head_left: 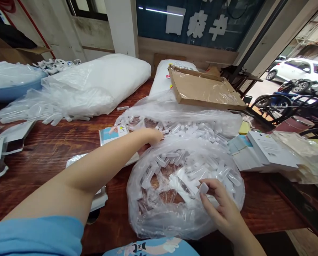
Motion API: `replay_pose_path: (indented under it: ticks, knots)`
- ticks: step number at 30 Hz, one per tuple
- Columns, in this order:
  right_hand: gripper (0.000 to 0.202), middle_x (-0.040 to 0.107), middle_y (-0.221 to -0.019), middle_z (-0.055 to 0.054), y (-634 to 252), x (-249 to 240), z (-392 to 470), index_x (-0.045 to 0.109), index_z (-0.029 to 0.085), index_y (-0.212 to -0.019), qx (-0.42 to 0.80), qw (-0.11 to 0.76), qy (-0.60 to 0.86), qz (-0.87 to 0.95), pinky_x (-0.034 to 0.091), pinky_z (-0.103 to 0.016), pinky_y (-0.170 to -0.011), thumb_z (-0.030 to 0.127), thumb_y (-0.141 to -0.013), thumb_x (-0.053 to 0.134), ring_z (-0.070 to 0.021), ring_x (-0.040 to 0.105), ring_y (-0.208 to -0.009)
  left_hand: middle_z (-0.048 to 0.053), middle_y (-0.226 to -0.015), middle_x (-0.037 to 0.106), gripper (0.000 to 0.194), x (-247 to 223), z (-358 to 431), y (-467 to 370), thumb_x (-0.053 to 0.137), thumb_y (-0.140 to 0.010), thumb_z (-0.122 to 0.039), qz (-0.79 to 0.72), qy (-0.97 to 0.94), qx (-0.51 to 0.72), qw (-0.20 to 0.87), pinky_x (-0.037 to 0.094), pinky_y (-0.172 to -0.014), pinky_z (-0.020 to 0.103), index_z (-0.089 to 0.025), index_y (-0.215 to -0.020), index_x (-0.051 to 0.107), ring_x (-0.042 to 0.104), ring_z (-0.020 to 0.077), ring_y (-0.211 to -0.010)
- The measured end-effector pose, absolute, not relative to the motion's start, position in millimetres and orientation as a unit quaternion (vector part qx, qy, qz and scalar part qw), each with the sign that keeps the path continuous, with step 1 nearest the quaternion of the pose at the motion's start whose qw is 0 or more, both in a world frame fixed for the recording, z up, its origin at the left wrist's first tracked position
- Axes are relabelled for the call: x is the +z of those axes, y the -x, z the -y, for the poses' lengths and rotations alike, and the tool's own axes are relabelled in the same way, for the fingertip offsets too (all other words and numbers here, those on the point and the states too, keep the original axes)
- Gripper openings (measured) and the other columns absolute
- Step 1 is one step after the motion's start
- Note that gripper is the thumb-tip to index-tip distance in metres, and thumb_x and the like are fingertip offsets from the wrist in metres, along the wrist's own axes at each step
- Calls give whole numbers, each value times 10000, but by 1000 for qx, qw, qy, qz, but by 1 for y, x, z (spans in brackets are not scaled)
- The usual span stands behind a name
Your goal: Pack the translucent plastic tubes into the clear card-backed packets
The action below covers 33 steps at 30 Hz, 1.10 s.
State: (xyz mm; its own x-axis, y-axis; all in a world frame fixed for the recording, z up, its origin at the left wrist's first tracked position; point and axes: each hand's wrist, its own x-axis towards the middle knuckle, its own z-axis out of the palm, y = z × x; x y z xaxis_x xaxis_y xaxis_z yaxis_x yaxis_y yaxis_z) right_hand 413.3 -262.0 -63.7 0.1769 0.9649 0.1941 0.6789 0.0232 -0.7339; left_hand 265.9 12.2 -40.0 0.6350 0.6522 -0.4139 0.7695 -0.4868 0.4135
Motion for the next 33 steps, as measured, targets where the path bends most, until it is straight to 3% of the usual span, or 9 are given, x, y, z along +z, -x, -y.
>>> replay_pose_path:
  ticks: [4,11,19,23,28,33]
  knots:
    - [280,566,-994,-65,-404,-69,259,412,243,-1109,301,431,655,542,430,-327,-809,352,-851,426,-183,552,-908,71,-1042,570,256,-50,-16,-257,519,-817,-282,-414,-864,-126,258,467,-780,396,-140,-1028,549,558,185,-913]
    - [293,565,-902,-30,-389,-70,259,410,265,-1128,387,503,606,480,438,-298,-782,382,-860,411,-153,560,-816,92,-1134,526,335,-81,-17,-252,493,-829,-321,-440,-868,-12,230,447,-816,429,-148,-1115,501,533,208,-977]
    - [320,512,-794,2,-372,-60,246,436,243,-1086,461,585,558,365,447,-261,-598,416,-819,469,-124,511,-627,87,-1094,546,335,-46,-20,-247,467,-844,-324,-468,-847,138,210,461,-793,411,-146,-1127,489,550,197,-943]
    - [317,494,-768,3,-356,-53,224,417,225,-1021,514,576,547,324,417,-234,-478,450,-804,466,-115,473,-566,93,-1125,530,360,-38,-15,-245,436,-858,-335,-474,-842,168,196,465,-787,403,-154,-1169,456,549,193,-944]
    - [328,483,-753,18,-339,-53,210,395,220,-1015,457,564,558,403,420,-236,-519,459,-800,457,-109,467,-586,91,-1107,534,340,-37,-12,-231,466,-843,-331,-484,-855,107,153,449,-806,423,-149,-1130,486,539,205,-958]
    - [267,400,-588,68,-341,-59,214,392,228,-981,508,540,565,361,351,-218,-466,423,-812,463,-95,367,-482,76,-1077,559,301,-43,-18,-213,499,-827,-306,-409,-902,-16,139,452,-807,411,-163,-1092,523,551,189,-932]
